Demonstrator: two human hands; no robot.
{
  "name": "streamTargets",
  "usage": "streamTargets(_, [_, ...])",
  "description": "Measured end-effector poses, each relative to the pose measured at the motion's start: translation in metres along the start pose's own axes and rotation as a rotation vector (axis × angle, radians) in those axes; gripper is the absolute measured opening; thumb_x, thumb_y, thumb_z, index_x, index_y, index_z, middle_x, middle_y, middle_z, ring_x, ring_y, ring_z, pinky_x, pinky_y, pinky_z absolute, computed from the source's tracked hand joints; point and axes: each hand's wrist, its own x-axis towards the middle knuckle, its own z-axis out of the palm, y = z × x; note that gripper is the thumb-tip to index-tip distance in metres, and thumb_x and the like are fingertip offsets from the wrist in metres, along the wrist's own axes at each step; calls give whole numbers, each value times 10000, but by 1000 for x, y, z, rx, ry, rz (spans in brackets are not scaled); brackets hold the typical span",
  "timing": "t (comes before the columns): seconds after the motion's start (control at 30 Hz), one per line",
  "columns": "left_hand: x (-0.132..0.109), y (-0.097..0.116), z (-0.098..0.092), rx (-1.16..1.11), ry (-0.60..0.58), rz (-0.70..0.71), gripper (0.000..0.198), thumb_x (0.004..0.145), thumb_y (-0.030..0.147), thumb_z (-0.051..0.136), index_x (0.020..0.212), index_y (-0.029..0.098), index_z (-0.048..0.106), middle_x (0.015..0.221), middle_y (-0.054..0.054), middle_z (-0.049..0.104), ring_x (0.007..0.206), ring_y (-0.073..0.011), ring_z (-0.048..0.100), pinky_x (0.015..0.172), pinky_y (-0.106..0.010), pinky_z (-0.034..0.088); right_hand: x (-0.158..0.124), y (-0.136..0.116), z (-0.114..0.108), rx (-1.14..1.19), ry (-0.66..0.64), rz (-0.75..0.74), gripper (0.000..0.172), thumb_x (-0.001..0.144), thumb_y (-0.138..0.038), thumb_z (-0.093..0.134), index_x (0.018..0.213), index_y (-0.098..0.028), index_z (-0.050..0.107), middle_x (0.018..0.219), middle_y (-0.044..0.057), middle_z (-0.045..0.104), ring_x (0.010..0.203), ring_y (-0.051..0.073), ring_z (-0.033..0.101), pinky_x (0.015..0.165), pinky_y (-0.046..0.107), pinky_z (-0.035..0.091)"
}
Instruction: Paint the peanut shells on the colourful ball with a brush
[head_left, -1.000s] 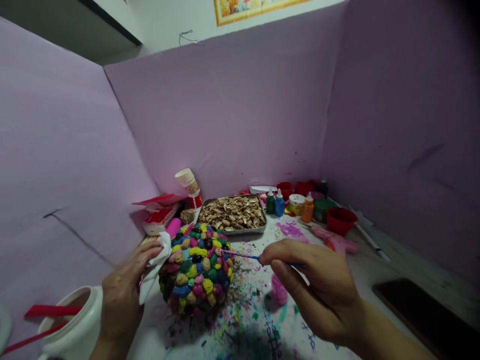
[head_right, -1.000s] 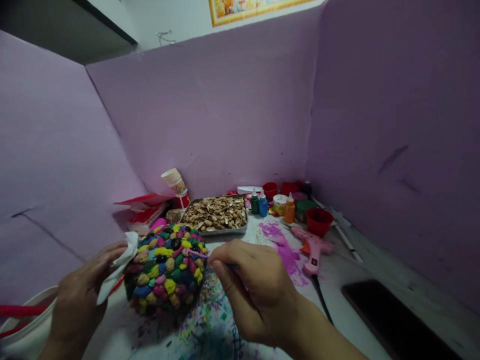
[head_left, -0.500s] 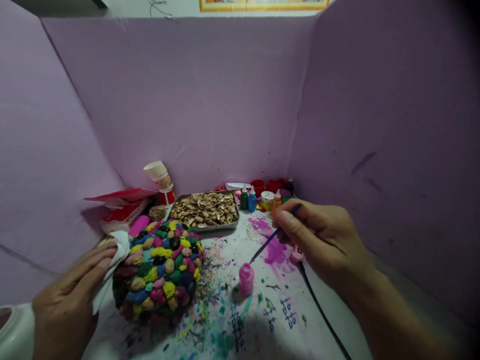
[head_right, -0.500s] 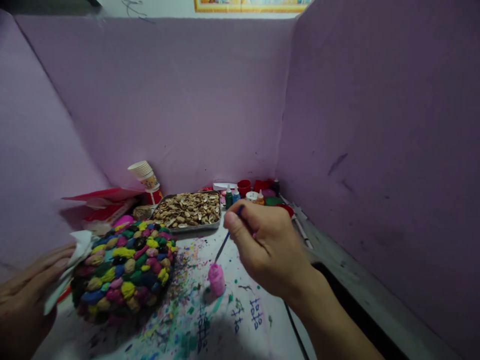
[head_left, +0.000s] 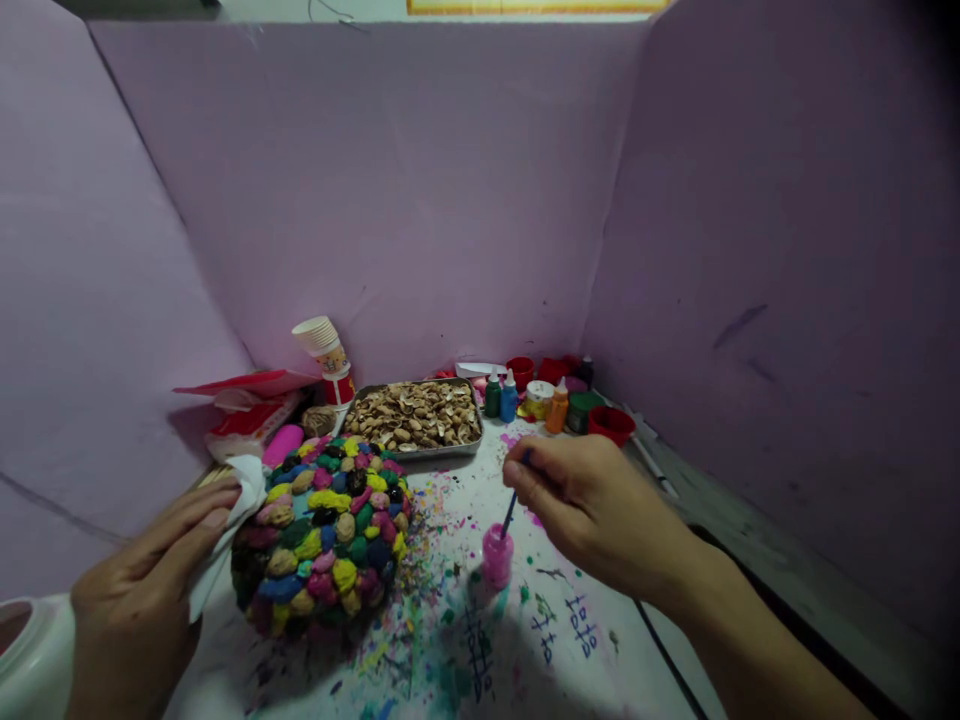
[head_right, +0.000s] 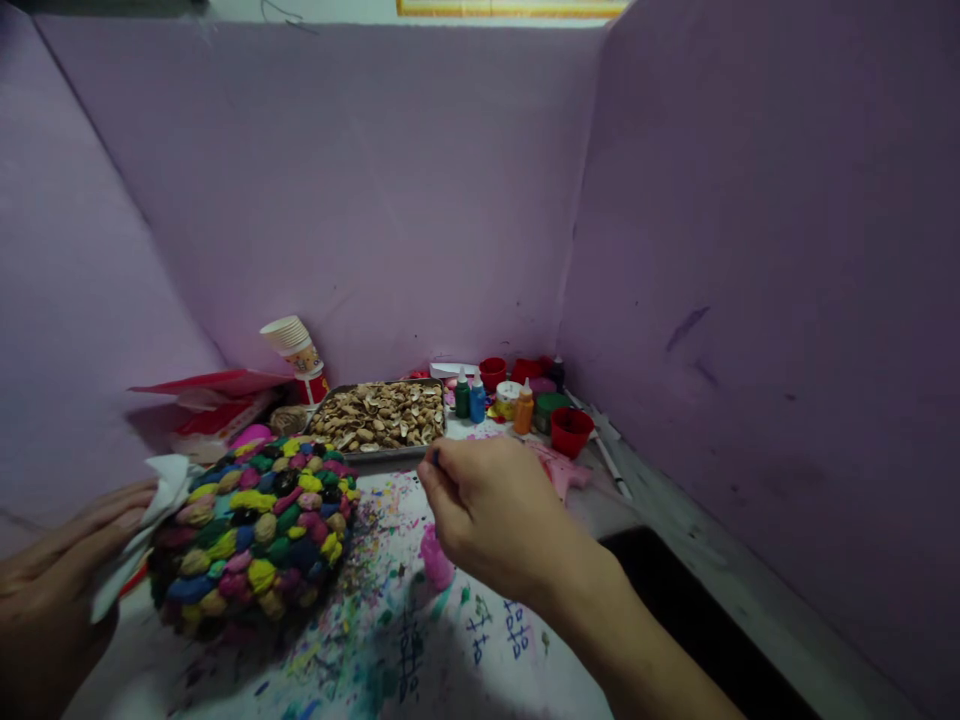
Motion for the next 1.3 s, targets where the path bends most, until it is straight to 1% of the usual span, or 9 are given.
streamTargets(0.13, [8, 26, 5, -43, 39, -295, 265, 587, 104, 567, 513, 309, 719, 769, 2, 749, 948, -238, 692, 1105, -416, 404, 3, 6, 14, -50, -215, 4, 353, 823, -151, 573, 505, -193, 426, 434, -65, 335, 405, 69, 242, 391, 231, 147])
streamTargets(0.23, [12, 41, 7, -74, 71, -449, 322, 585, -6, 584, 485, 277, 701, 746, -6, 730, 983, -217, 684, 1138, -364, 345, 5, 12, 20, -71, -268, -15, 309, 780, -104, 598, 504, -186, 487, 408, -57, 389, 375, 62, 243, 381, 232, 126])
streamTargets(0.43, [14, 52, 8, -49, 81, -503, 358, 610, -54, 628, 451, 264, 671, 745, 11, 724, 957, -183, 685, 1116, -331, 374, 0, 11, 0, 32, -200, 7, 339, 885, -246, 534, 551, -196, 502, 462, -48, 362, 415, 83, 281, 384, 229, 213])
streamTargets(0.57, [7, 32, 6, -1, 55, -320, 257, 599, 39, 656, 524, 278, 716, 756, 11, 742, 907, -192, 700, 1074, -364, 437, -5, 12, -18, 188, -47, 45, 341, 930, -379, 491, 669, -191, 604, 500, -35, 428, 427, 95, 339, 374, 226, 271])
streamTargets(0.67, [1, 2, 2, 23, 16, 67, 143, 681, 262, 629, 704, 268, 769, 890, -9, 772, 931, -218, 718, 995, -396, 508, -5, 13, -24, 266, 5, 69, 342, 922, -377, 510, 653, -185, 596, 492, -37, 436, 416, 88, 366, 353, 205, 307])
streamTargets(0.73, [-1, -15, -2, 136, -7, 284, 186, 714, 264, 574, 755, 244, 755, 924, -24, 776, 911, -220, 732, 920, -393, 554, -5, 10, -25, 327, 72, 89, 333, 917, -365, 535, 650, -179, 601, 510, -22, 505, 433, 92, 459, 374, 193, 386])
streamTargets(0.9, [4, -24, -8, 334, -93, 559, 250, 769, 204, 467, 878, 173, 690, 931, -100, 772, 893, -228, 741, 808, -368, 596, -5, -4, -10, 648, 409, 21, 217, 929, -284, 590, 750, -190, 669, 626, -2, 681, 550, 104, 677, 513, 161, 553])
streamTargets(1.1, [5, -13, -6, 353, -72, 567, 256, 786, 254, 469, 908, 149, 669, 920, -139, 769, 879, -243, 741, 758, -326, 601, -2, -9, 19, 705, 452, -132, 144, 930, -184, 588, 828, -196, 689, 695, -17, 712, 609, 91, 733, 584, 136, 589])
streamTargets(1.3, [1, -6, 1, 263, -4, 415, 240, 808, 229, 456, 855, 156, 680, 926, -128, 772, 928, -204, 730, 829, -256, 558, -2, -9, 28, 698, 432, -161, 152, 925, -188, 572, 824, -176, 685, 670, 1, 719, 603, 107, 737, 569, 155, 593])
